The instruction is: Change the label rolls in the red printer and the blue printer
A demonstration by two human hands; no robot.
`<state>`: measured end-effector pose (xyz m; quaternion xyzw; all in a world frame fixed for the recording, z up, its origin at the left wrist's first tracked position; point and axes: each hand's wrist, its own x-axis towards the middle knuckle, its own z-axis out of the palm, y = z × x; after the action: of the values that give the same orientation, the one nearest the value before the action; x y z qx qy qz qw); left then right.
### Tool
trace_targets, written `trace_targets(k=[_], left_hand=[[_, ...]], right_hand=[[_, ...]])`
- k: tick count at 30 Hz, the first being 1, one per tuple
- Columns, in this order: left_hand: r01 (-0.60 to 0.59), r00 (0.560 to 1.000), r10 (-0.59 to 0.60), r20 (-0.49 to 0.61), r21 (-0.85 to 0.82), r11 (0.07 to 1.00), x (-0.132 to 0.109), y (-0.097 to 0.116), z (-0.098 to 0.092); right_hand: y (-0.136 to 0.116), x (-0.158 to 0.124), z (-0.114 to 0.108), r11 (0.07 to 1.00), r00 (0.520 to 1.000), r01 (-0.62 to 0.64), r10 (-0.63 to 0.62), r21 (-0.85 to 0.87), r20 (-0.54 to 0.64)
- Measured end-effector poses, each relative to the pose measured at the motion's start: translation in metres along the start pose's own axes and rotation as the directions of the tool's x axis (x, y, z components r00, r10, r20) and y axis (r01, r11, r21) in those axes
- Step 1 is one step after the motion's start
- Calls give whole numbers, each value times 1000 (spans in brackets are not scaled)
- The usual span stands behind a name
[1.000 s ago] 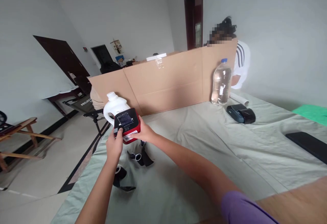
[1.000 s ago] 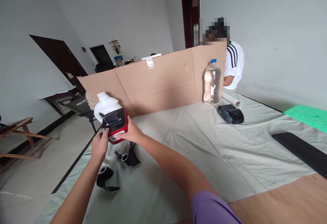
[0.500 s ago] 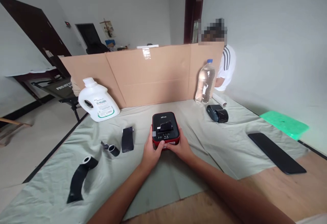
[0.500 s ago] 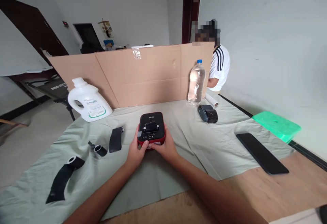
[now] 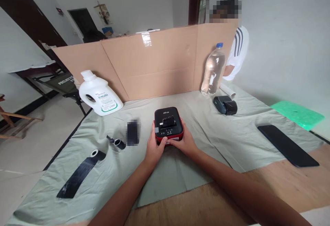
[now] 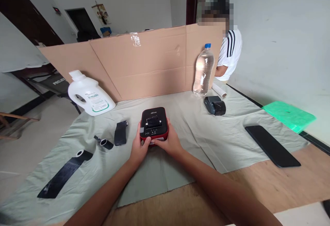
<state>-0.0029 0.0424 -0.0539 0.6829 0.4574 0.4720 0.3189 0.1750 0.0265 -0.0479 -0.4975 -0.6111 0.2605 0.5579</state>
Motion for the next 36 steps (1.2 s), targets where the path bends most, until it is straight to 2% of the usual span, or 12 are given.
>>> trace_targets(k=[6,10,13,22,31,36], left_hand=[[-26,999,26,20,-12,1000,0,-1,-4],[-96,995,95,-42,-5,995,0,-3,-6],[-101,992,99,-78,-18,995,0,-7,-5],[-100,994,86,-62,-279,955,12,-3,-9],[-95,995,83,-55,-256,962,13,0,-9],[-170,985,162,-51,-232,958,12,-1,-14]], right_hand=[[-2,-3,0,996,1000,0,-1,-85,-10],[-3,-3,-1,996,1000,22,-23,-86,-12],[-1,-2,-1,995,999,40,-42,-92,-17],[4,4,-8,991,998,60,-59,-122,6],[3,5,-7,988,993,113,-110,-109,31],[-6,11,-16,989,994,67,-54,-133,98]])
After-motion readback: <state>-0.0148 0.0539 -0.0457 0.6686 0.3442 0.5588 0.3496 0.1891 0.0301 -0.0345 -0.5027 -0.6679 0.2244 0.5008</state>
